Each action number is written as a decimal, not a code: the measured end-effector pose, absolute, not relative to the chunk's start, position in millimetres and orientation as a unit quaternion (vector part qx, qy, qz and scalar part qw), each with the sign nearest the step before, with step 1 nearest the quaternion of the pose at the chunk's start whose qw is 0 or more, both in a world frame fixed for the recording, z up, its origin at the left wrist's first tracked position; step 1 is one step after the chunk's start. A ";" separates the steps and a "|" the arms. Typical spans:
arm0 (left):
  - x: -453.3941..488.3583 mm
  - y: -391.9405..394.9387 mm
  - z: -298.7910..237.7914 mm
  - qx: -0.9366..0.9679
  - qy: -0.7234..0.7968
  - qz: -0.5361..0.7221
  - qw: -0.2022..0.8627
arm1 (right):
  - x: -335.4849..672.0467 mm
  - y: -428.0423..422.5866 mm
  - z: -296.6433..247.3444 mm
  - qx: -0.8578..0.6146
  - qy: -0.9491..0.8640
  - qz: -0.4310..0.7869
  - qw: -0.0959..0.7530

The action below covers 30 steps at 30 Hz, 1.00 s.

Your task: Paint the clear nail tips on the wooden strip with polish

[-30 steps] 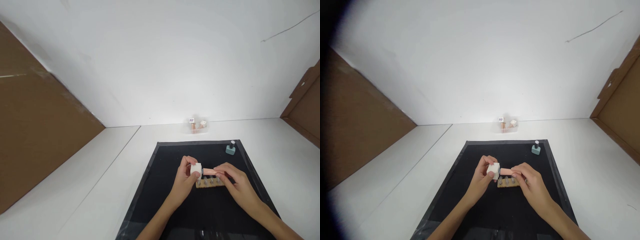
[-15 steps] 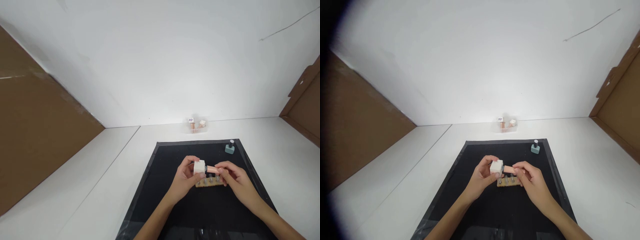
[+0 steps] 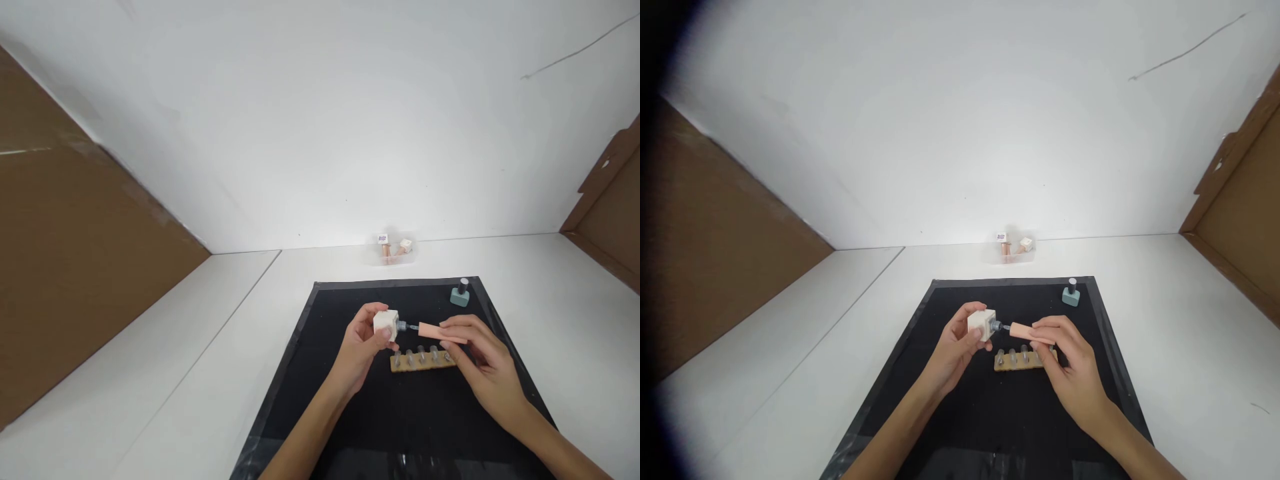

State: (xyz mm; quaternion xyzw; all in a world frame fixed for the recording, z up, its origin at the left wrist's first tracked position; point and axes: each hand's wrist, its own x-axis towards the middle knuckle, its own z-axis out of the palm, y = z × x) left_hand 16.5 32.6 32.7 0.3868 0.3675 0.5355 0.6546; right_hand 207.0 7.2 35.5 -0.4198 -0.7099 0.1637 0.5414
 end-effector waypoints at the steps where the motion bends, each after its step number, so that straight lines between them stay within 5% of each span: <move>1: 16.2 32.7 32.8 0.383 0.368 0.534 0.657 | 207.5 7.1 35.7 -0.426 -0.705 0.172 0.541; 30: 11.4 35.8 31.3 0.268 0.315 0.499 0.761 | 207.8 5.5 31.8 -0.455 -0.665 0.219 0.551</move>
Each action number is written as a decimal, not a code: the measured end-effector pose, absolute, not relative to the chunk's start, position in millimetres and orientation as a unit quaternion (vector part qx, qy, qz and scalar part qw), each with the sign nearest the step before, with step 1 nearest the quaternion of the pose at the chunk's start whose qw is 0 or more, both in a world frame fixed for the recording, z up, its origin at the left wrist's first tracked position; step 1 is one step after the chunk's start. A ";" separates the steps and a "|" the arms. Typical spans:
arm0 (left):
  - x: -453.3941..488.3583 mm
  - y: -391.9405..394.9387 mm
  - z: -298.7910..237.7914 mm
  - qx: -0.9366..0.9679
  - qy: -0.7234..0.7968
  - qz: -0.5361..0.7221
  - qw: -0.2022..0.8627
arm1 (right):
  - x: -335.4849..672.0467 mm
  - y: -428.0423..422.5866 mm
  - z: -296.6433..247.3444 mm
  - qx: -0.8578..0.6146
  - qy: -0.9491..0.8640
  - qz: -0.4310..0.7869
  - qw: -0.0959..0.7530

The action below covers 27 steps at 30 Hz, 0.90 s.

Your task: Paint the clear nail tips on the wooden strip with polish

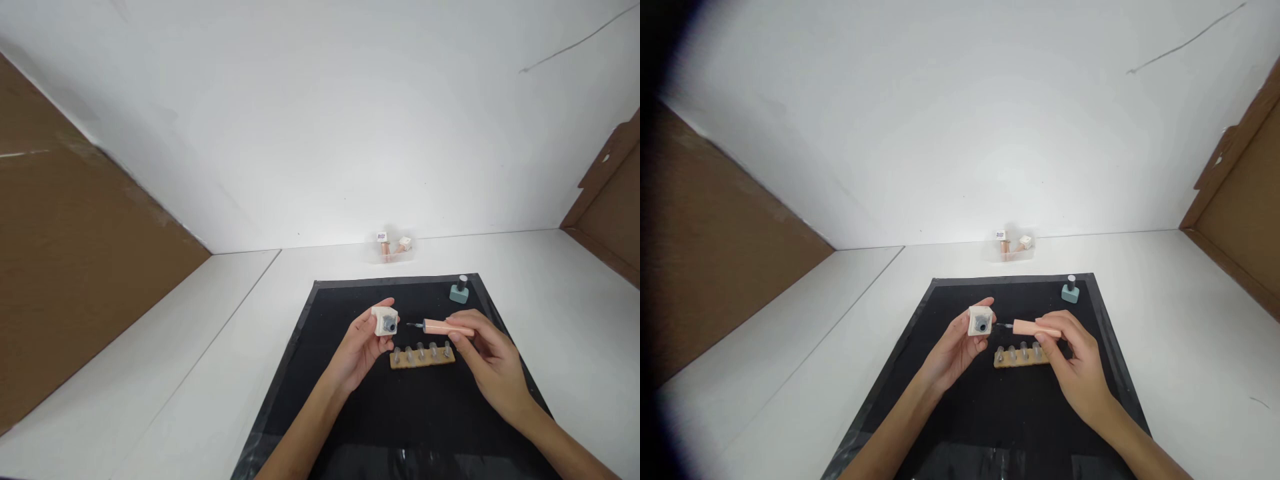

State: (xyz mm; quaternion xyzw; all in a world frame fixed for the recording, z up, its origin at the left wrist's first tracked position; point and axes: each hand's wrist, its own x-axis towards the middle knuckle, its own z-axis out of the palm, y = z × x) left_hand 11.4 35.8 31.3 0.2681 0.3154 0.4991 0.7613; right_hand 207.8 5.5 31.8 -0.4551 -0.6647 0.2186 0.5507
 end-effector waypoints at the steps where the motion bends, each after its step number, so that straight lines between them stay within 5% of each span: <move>1: 11.2 35.5 31.5 0.268 0.318 0.500 0.760 | 207.5 5.7 31.7 -0.457 -0.665 0.217 0.549; 16: -8.5 63.4 1.7 0.548 0.535 0.440 0.469 | 209.0 8.6 29.2 -0.474 -0.663 0.197 0.544; 27: -16.0 74.2 -16.2 0.520 0.642 0.403 0.393 | 209.7 11.9 27.4 -0.493 -0.649 0.243 0.526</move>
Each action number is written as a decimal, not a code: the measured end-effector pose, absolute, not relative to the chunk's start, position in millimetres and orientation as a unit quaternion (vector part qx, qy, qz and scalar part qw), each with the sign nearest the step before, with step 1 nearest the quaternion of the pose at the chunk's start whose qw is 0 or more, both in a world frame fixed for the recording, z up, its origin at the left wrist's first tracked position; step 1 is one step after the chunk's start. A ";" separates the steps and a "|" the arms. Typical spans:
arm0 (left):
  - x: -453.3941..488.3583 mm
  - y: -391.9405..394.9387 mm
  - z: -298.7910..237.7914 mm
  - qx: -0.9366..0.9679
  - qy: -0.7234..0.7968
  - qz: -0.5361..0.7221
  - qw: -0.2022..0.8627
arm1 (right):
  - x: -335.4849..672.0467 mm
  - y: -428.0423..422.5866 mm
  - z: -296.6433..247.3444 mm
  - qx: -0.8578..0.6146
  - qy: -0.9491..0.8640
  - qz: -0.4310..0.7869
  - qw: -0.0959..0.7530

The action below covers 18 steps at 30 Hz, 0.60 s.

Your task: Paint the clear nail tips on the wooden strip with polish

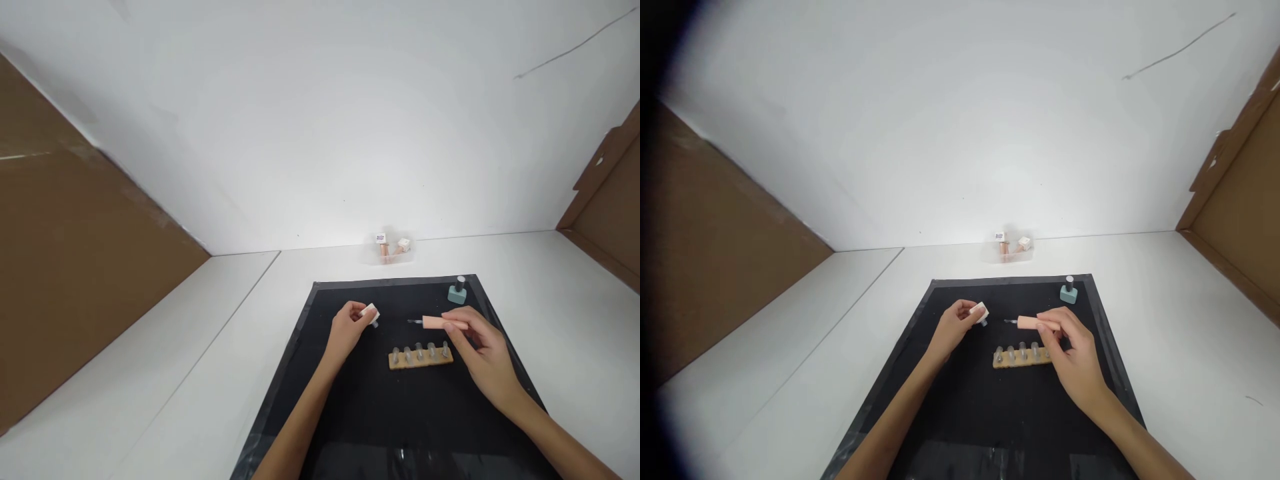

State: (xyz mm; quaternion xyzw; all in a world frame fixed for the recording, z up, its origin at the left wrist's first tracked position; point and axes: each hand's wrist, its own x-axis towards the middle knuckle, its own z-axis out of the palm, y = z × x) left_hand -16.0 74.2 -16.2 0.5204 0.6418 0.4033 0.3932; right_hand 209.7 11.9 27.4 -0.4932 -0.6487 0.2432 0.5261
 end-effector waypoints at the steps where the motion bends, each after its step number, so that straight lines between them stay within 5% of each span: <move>1: -16.4 73.8 -15.7 0.525 0.645 0.395 0.389 | 209.8 11.7 27.1 -0.494 -0.648 0.249 0.524; 18: -30.7 68.1 3.8 0.569 0.672 0.372 0.294 | 216.0 14.9 29.6 -0.524 -0.523 0.394 0.544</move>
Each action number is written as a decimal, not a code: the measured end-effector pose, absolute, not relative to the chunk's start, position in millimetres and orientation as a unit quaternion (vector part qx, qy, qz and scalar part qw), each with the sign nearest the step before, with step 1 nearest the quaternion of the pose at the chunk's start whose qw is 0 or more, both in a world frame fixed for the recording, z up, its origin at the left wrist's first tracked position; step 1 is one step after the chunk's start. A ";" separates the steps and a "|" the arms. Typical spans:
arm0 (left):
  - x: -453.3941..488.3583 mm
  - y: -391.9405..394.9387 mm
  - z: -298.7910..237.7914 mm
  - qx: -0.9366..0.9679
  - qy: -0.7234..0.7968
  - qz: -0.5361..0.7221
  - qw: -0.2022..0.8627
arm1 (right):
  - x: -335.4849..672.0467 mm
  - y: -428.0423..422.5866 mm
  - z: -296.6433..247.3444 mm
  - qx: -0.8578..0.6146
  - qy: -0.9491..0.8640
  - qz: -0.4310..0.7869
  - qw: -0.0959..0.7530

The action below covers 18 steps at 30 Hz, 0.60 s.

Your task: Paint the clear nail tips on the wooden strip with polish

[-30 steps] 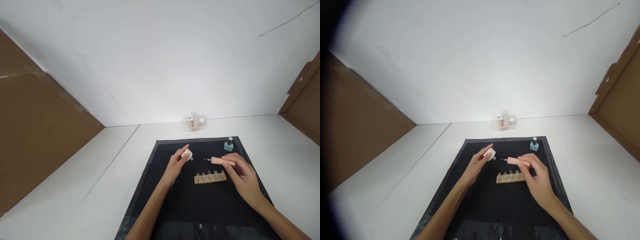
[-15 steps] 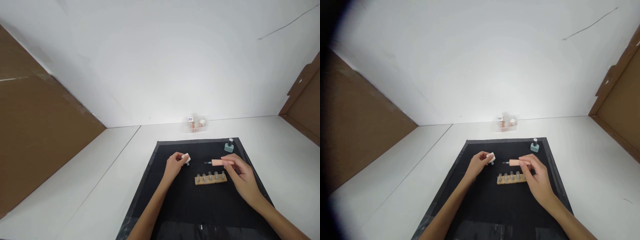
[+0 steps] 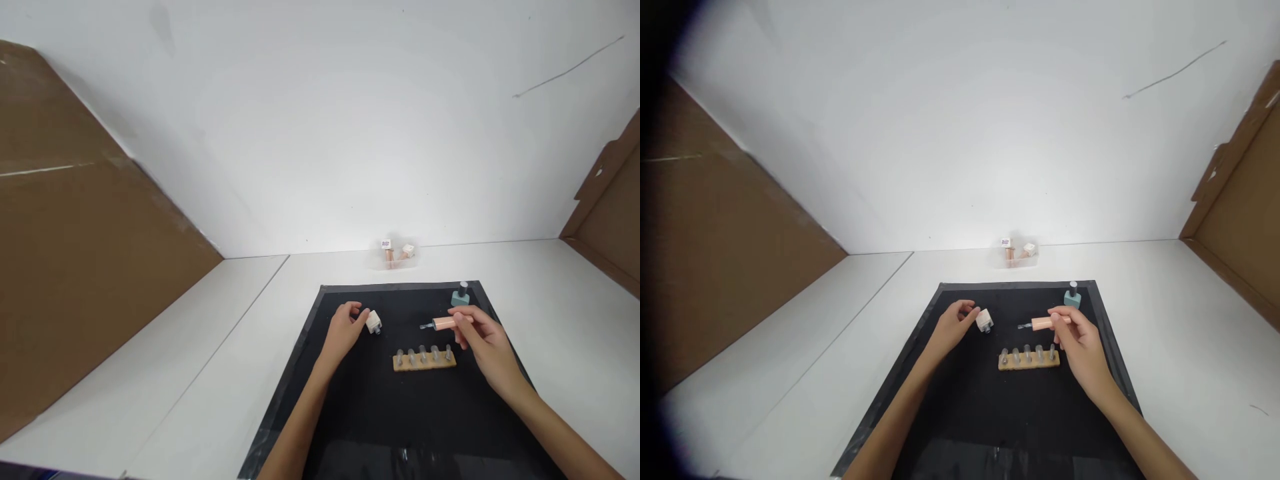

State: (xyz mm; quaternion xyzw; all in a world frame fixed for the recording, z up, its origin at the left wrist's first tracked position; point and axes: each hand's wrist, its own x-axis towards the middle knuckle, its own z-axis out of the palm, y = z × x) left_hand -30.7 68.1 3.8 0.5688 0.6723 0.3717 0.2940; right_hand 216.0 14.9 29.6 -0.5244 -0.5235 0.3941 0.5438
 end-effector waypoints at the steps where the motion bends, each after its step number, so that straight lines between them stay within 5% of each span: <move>1: -33.0 64.8 9.5 0.575 0.666 0.375 0.291 | 216.8 15.1 30.1 -0.522 -0.521 0.393 0.549; 8: -30.5 11.4 25.6 0.664 0.554 0.297 0.405 | 221.1 16.9 31.8 -0.490 -0.492 0.430 0.577; 18: 6.6 0.0 1.2 0.714 0.586 0.204 0.325 | 221.8 13.7 32.4 -0.474 -0.492 0.449 0.577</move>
